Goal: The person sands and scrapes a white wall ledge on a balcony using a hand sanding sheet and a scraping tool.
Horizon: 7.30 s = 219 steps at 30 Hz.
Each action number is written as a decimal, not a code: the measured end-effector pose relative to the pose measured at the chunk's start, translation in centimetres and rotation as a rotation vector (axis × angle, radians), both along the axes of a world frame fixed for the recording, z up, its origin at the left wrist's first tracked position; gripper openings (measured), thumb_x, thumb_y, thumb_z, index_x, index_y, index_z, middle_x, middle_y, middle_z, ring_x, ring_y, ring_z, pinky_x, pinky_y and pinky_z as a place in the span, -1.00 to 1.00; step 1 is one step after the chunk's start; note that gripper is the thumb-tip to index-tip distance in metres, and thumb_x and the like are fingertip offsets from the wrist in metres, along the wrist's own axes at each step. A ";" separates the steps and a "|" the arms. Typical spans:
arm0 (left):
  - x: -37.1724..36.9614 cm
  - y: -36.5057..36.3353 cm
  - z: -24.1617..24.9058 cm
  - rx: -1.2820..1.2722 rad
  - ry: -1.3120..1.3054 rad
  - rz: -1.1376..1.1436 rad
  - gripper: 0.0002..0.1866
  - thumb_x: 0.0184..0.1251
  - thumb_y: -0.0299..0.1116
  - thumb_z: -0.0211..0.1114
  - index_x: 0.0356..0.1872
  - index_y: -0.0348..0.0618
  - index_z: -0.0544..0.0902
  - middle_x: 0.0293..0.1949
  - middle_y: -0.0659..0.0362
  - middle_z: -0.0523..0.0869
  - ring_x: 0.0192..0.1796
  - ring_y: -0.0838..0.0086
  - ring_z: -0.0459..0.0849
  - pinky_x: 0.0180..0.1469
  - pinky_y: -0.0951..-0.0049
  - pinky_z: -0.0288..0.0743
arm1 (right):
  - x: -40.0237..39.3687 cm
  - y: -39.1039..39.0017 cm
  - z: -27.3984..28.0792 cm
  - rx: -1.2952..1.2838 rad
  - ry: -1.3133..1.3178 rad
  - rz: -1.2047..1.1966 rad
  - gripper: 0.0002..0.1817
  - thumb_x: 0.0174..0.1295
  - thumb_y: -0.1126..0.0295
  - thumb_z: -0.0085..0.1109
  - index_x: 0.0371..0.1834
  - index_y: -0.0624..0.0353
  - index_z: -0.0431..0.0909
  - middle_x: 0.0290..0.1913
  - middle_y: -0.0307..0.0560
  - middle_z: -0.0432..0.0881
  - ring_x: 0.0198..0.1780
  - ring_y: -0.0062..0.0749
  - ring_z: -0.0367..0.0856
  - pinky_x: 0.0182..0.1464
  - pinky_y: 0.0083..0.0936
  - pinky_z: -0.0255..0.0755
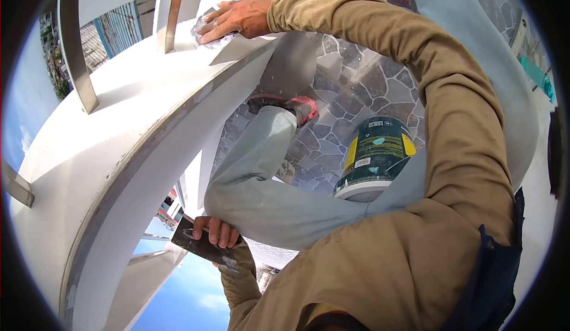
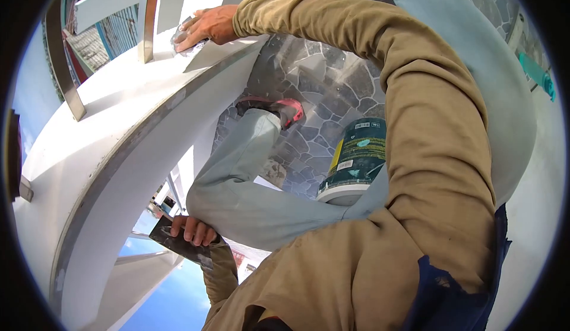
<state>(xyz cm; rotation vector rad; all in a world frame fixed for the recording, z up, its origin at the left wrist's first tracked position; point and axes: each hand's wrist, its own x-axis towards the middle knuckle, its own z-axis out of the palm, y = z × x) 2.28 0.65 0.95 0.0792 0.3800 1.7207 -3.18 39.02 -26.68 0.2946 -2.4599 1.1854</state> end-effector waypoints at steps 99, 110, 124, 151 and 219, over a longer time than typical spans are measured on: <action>0.6 -3.0 -0.2 0.099 0.077 0.029 -0.76 0.54 -0.09 -0.14 -0.06 0.04 0.40 -0.10 -0.05 0.45 -0.15 0.25 0.51 -0.15 0.31 0.37 | -0.9 0.0 10.6 -0.315 -0.467 -0.249 -0.49 0.07 0.52 -0.03 0.12 -0.16 0.59 -0.10 0.07 0.67 -0.14 -0.11 0.64 0.00 -0.29 0.49; 0.9 -2.8 -0.2 0.118 0.075 0.028 -0.77 0.54 -0.13 -0.14 -0.05 0.03 0.40 -0.10 -0.04 0.44 -0.11 0.22 0.52 -0.11 0.27 0.39 | -0.8 -2.3 9.0 -0.013 -0.188 -0.287 -0.46 0.06 0.47 -0.08 0.19 0.09 0.50 -0.17 0.05 0.68 -0.12 -0.03 0.64 0.02 -0.34 0.52; 0.8 -3.4 -0.1 0.097 0.074 0.016 -0.75 0.56 -0.14 -0.18 -0.05 0.00 0.40 -0.12 -0.05 0.43 -0.14 0.20 0.51 -0.13 0.24 0.41 | 6.7 5.9 14.3 -0.423 -0.570 -0.419 -0.46 -0.06 0.13 0.31 -0.17 0.43 0.62 -0.20 0.24 0.67 -0.24 -0.08 0.68 -0.16 -0.32 0.54; 0.3 -2.1 0.1 0.036 0.096 -0.008 -0.79 0.53 -0.12 -0.09 -0.06 0.07 0.42 -0.12 0.00 0.47 -0.20 0.31 0.51 -0.18 0.35 0.38 | -0.1 2.0 9.7 -0.284 -0.724 -0.394 -0.63 0.11 0.31 0.02 -0.06 0.23 0.62 -0.17 0.09 0.69 -0.20 -0.09 0.70 -0.06 -0.27 0.56; 0.7 -2.0 0.0 0.080 0.078 -0.003 -0.77 0.54 -0.13 -0.15 -0.05 0.02 0.40 -0.12 -0.04 0.44 -0.15 0.24 0.51 -0.12 0.29 0.38 | 2.2 -1.9 9.2 -0.618 -0.424 -0.506 -0.60 -0.01 0.46 0.11 -0.04 0.06 0.68 -0.18 0.07 0.71 -0.20 -0.13 0.69 0.02 -0.43 0.53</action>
